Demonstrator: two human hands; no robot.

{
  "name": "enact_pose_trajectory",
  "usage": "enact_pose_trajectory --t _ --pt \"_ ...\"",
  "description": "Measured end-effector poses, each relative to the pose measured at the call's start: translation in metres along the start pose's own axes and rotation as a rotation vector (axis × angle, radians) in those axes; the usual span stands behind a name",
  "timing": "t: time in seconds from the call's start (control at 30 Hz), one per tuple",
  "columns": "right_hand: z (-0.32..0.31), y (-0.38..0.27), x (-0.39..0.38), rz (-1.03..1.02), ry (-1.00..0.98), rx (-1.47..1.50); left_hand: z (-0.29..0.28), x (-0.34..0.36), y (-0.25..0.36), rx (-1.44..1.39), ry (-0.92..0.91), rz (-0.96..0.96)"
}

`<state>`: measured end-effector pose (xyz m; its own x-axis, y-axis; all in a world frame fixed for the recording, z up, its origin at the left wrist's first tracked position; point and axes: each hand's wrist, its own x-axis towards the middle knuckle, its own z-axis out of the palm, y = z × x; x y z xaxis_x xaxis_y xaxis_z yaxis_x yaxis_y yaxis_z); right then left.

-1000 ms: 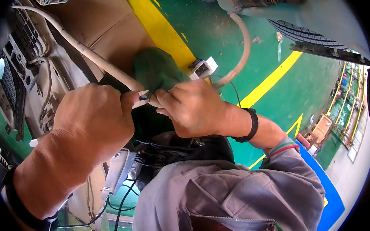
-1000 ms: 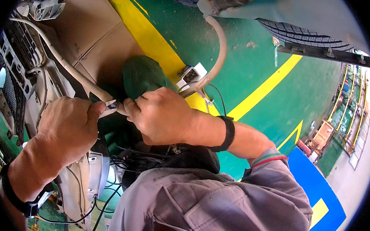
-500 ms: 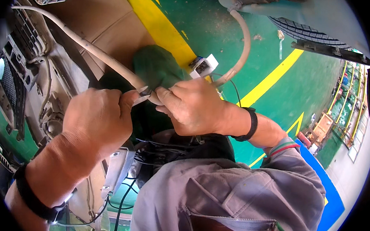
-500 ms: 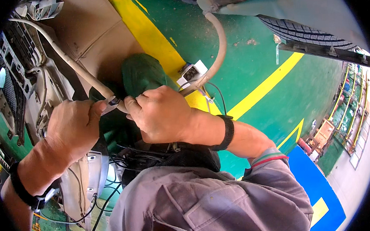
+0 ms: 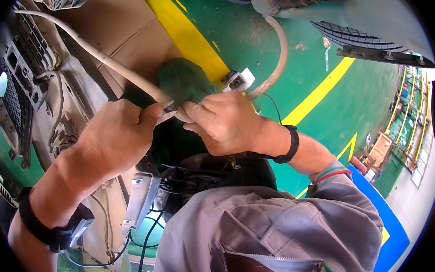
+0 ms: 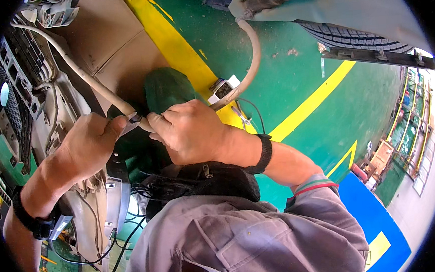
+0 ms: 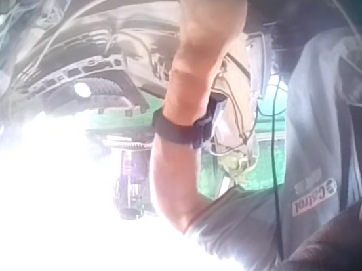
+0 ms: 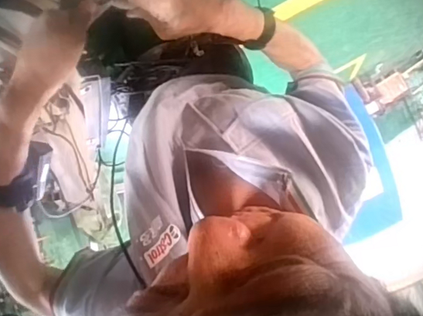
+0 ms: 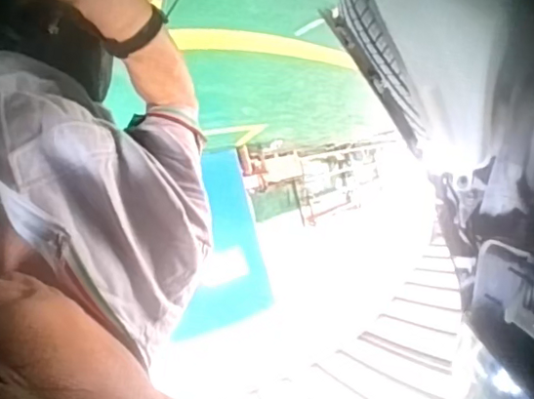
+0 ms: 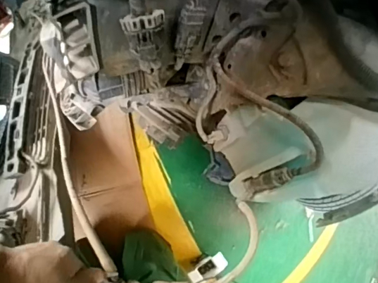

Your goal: The person uses pliers to cut a zip tie securing a hose on a car's front panel. They then use a metal pry tool to remove a plastic fastener from the panel. Finally, they detach the panel from the vehicle and hold it up for inspection.

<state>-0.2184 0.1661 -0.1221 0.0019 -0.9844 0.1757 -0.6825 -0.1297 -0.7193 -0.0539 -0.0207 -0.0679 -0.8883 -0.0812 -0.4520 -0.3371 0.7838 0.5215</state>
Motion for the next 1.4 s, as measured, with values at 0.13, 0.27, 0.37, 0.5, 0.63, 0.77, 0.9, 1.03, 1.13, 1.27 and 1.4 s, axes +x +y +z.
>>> enact_pose_trajectory --t 0.13,0.27,0.37,0.5,0.63,0.77,0.9,1.03,1.13,1.27,1.4 --pt "-0.001 -0.001 0.0 0.013 0.01 -0.015 0.011 -0.001 -0.012 0.123 0.063 0.247" --pt "0.001 0.001 0.0 0.005 0.036 -0.025 0.009 -0.002 -0.011 0.146 0.054 0.219" --pt "-0.001 -0.002 0.001 0.014 0.027 -0.014 0.009 -0.001 -0.011 0.041 0.008 0.118" --pt "0.0 -0.001 0.002 0.008 0.038 -0.026 0.015 -0.001 -0.015 -0.229 -0.077 -0.182" --pt "-0.001 -0.003 0.01 0.024 0.07 -0.015 -0.016 0.0 -0.007 -0.938 -0.267 -0.645" --pt "-0.005 -0.008 0.017 0.064 0.068 -0.022 -0.032 -0.023 -0.002 -0.929 0.04 -0.637" --pt "-0.008 -0.008 0.016 0.092 0.05 -0.04 -0.044 -0.044 -0.007 -1.215 0.389 -0.536" --pt "-0.006 -0.008 0.019 0.131 0.027 -0.093 -0.064 -0.057 0.01 -1.398 0.487 -0.317" --pt "-0.001 -0.011 0.022 0.193 0.069 -0.072 -0.069 -0.071 0.02 -1.462 0.505 -0.298" --pt "-0.011 -0.025 0.026 0.266 0.026 -0.064 -0.062 -0.092 0.041 -1.422 0.606 -0.297" --pt "-0.021 -0.041 0.017 0.364 0.014 -0.14 -0.059 -0.123 0.079 -1.286 0.808 -0.271"
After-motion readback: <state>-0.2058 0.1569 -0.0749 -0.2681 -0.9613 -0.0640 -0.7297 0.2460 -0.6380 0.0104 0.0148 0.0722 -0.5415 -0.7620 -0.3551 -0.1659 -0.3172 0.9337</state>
